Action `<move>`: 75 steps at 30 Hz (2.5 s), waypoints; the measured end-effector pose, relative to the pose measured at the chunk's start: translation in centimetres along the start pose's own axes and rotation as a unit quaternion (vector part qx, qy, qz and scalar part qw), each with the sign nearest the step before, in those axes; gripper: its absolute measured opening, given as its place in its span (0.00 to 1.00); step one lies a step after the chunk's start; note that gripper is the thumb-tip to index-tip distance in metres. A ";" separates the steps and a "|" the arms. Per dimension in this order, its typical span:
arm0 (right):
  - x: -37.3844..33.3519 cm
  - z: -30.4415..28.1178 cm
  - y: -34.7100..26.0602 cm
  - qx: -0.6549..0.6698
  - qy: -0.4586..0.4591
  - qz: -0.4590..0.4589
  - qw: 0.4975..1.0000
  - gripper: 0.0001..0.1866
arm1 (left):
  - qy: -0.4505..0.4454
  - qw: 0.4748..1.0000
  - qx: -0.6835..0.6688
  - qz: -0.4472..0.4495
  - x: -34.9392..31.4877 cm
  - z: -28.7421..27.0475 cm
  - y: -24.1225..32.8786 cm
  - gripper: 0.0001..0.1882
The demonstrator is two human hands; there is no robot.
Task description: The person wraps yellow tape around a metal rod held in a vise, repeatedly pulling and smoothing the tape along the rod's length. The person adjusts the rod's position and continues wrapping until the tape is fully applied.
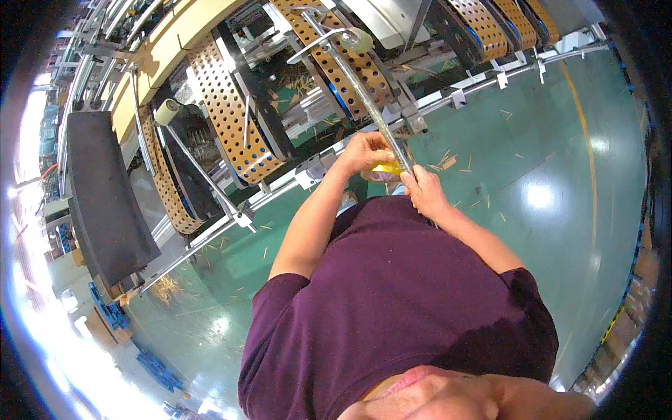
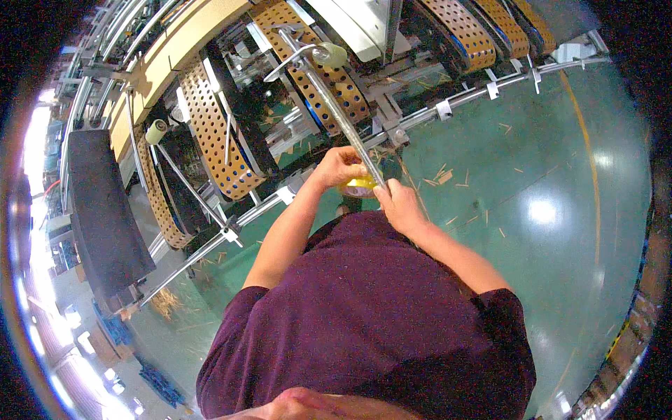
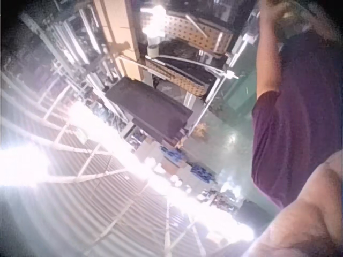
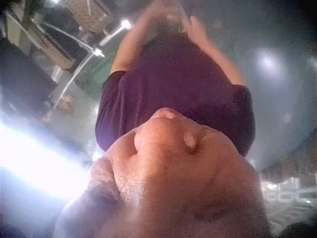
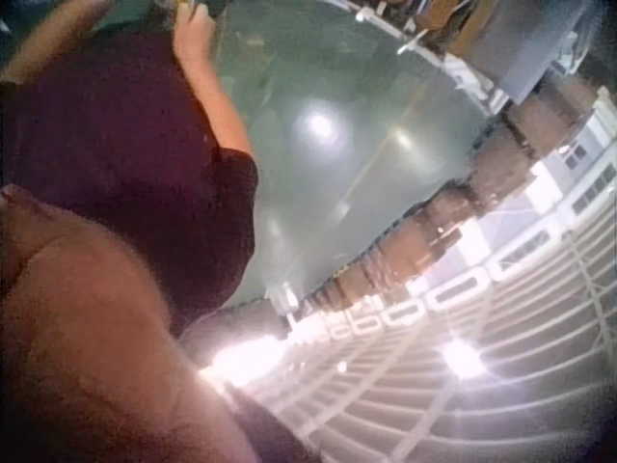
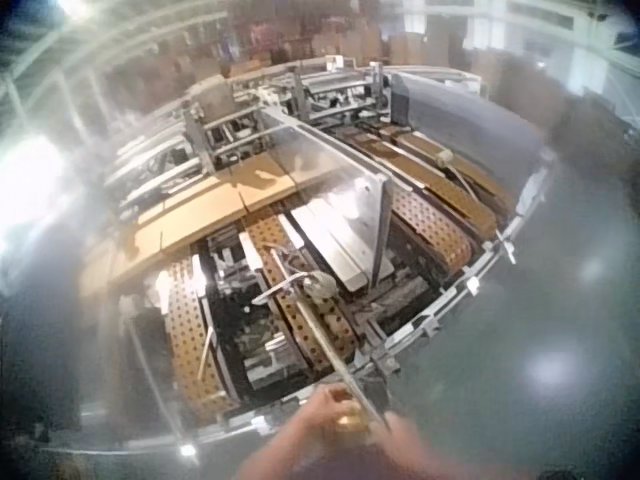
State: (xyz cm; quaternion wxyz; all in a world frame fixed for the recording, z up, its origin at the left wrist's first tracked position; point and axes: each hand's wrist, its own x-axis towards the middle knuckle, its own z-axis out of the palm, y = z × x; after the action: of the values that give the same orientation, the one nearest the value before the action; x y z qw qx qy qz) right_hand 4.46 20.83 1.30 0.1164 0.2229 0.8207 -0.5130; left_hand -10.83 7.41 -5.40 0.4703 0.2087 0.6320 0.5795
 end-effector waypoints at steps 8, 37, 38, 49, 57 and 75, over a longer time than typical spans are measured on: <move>0.4 1.0 0.7 0.011 0.012 0.012 1.000 0.18 | 0.046 0.999 0.018 0.018 -0.7 0.5 -1.9 0.15; 1.2 0.2 1.1 0.156 -0.086 0.071 0.981 0.18 | 0.586 0.585 0.556 -0.073 -11.0 -16.0 4.3 0.13; 1.5 0.1 1.6 0.151 -0.096 0.059 0.982 0.17 | 0.575 0.594 0.558 -0.075 -11.0 -16.4 4.1 0.12; 1.6 -0.1 3.0 0.399 -0.118 0.100 0.904 0.16 | 0.422 0.883 0.204 -0.040 -11.0 -14.5 7.4 0.07; 1.1 0.4 2.0 0.403 -0.035 0.086 0.911 0.12 | 0.050 0.998 0.026 0.011 -8.6 1.3 5.8 0.04; -0.7 0.1 2.8 0.572 0.021 0.063 0.818 0.24 | 0.262 0.824 0.453 0.217 -3.7 2.7 3.1 0.19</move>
State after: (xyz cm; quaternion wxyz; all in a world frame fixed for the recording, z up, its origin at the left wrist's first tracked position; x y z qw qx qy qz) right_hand 6.46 21.62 -0.62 -0.0166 0.3112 0.3662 -0.8768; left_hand -7.68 6.67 -0.92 0.0020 0.3700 0.8614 0.3481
